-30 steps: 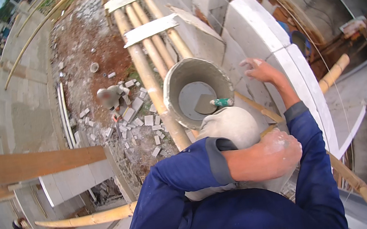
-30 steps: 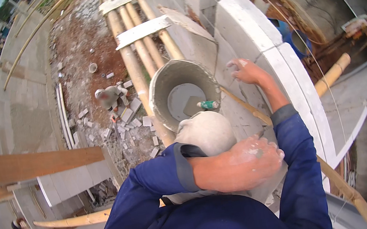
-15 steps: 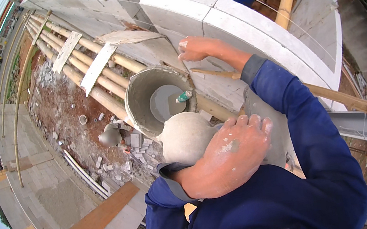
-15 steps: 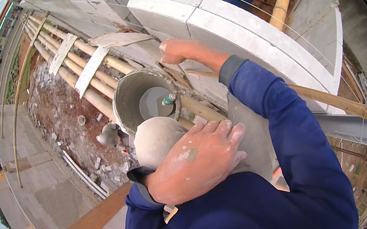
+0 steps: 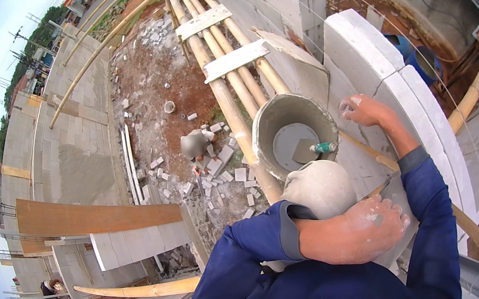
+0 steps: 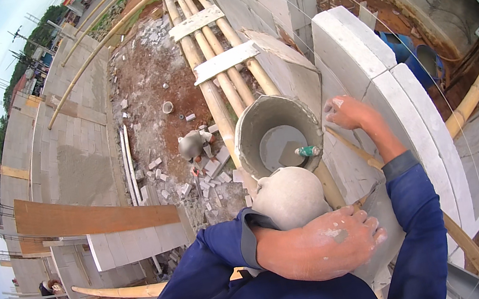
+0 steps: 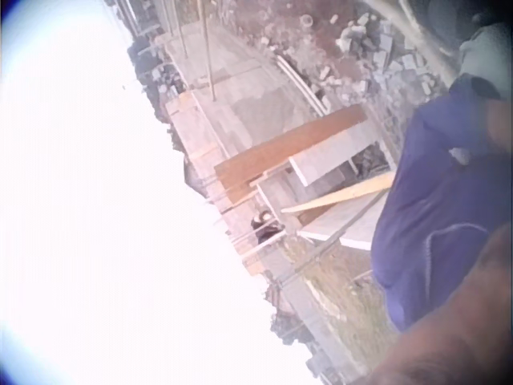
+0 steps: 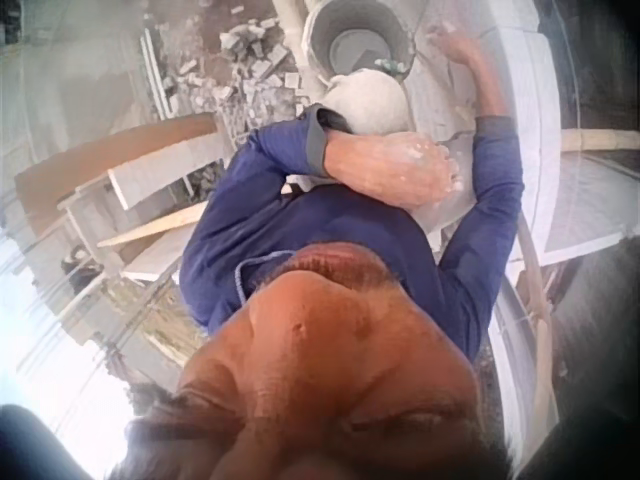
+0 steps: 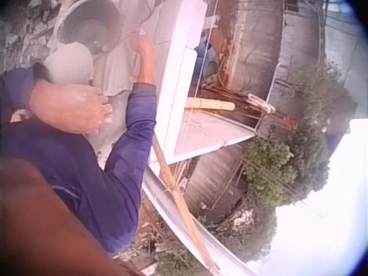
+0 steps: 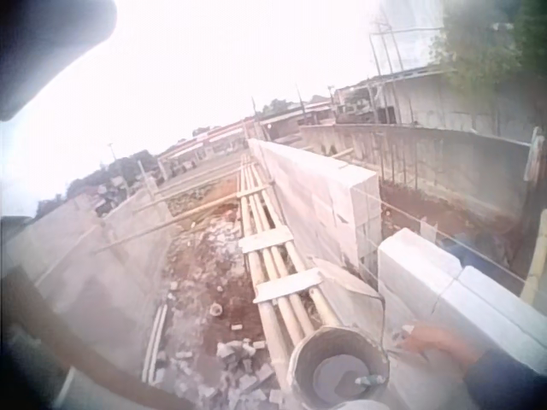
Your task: The person scoops mortar from a bucket with a trowel and applies it to the top of a white block. They then place another white block on top, align it, and tap it into place with a hammer. This process is repeated to build a wall.
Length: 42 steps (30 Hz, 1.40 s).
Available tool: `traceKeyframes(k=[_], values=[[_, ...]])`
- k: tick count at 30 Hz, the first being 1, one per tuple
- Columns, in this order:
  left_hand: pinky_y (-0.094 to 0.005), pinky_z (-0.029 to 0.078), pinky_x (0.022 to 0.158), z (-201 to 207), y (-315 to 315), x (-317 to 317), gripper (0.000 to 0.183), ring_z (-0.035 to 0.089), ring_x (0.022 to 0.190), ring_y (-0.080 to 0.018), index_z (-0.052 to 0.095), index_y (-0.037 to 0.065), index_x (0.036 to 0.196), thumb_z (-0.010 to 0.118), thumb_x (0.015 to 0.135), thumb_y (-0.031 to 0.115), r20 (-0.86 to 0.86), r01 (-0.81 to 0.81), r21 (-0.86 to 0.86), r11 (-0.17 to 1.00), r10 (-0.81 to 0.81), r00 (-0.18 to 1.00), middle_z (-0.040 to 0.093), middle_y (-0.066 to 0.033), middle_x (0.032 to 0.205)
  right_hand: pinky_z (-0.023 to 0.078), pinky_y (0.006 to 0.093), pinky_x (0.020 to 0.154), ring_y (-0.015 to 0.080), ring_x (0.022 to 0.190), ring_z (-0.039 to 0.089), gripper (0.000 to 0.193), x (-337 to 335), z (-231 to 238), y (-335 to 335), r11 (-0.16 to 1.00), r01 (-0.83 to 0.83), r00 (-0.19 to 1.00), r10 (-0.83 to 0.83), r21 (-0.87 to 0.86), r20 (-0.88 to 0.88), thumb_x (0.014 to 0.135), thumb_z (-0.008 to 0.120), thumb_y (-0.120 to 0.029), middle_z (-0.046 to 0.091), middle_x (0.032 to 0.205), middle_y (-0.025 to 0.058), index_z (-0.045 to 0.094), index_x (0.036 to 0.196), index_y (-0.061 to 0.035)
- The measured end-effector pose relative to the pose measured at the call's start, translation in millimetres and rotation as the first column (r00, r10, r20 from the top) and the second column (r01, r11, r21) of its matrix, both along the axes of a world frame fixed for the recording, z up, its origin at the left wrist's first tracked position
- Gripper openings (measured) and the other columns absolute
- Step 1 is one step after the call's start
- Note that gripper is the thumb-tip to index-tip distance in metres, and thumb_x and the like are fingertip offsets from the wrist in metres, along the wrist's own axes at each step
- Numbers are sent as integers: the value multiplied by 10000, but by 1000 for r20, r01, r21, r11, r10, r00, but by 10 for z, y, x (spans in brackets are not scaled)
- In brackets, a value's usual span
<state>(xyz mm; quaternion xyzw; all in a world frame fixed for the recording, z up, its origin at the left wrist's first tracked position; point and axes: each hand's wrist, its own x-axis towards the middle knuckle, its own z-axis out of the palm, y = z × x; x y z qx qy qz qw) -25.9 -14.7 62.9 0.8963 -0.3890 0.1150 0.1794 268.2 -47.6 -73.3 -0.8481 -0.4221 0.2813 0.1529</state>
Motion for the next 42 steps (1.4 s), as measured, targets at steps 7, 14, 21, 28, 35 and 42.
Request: traceKeyframes(k=[7,14,21,28,35,42], values=[[-405,470,957,-144,117,3,639,573,1068,-322,537,-112,1365,667,848,239,125,94,-164,982,-73,989,577,-221,1170,549,480,1008,406,1175,701,377,-6,-5,-17,999,-36,999,36,12,19,974,704,-275,742,1220,253,728,1250,-20],[-376,455,856,104,157,9,566,625,994,-273,578,-79,1302,699,833,212,-77,67,-185,981,-82,994,583,-140,1030,553,465,1002,390,1146,710,408,-118,179,-38,1000,-6,1000,6,14,-6,980,706,-278,741,1231,234,718,1298,-22],[-396,528,909,211,333,178,486,671,1050,-285,604,-35,1330,727,932,216,-187,51,-368,929,-128,974,639,-140,1124,566,443,937,372,1051,734,396,-79,168,-21,998,-6,998,10,61,-55,997,683,-254,760,1127,240,705,1278,23],[-346,596,927,-27,1461,53,400,687,1176,-188,664,-10,1365,747,975,18,-474,-500,-865,46,254,843,650,-173,1421,572,443,885,351,932,744,316,-278,367,22,939,90,994,-108,333,35,1037,648,-248,754,991,233,720,1151,38],[-349,543,1028,-2392,2480,-1180,467,701,1176,-226,702,-29,1340,715,880,46,-875,-777,-328,-537,483,36,728,-165,1319,563,409,859,285,890,702,260,-1146,692,1162,782,-98,979,185,616,-80,1030,665,-223,705,952,168,657,1183,-13],[-455,560,1011,-3973,2342,-2672,447,720,1179,-322,664,-5,1396,691,993,187,-986,-589,147,-795,-164,-24,728,-166,1325,560,356,864,202,939,713,397,-1918,689,2627,757,-189,724,537,626,-432,1054,663,-311,730,1075,110,629,1311,-10]])
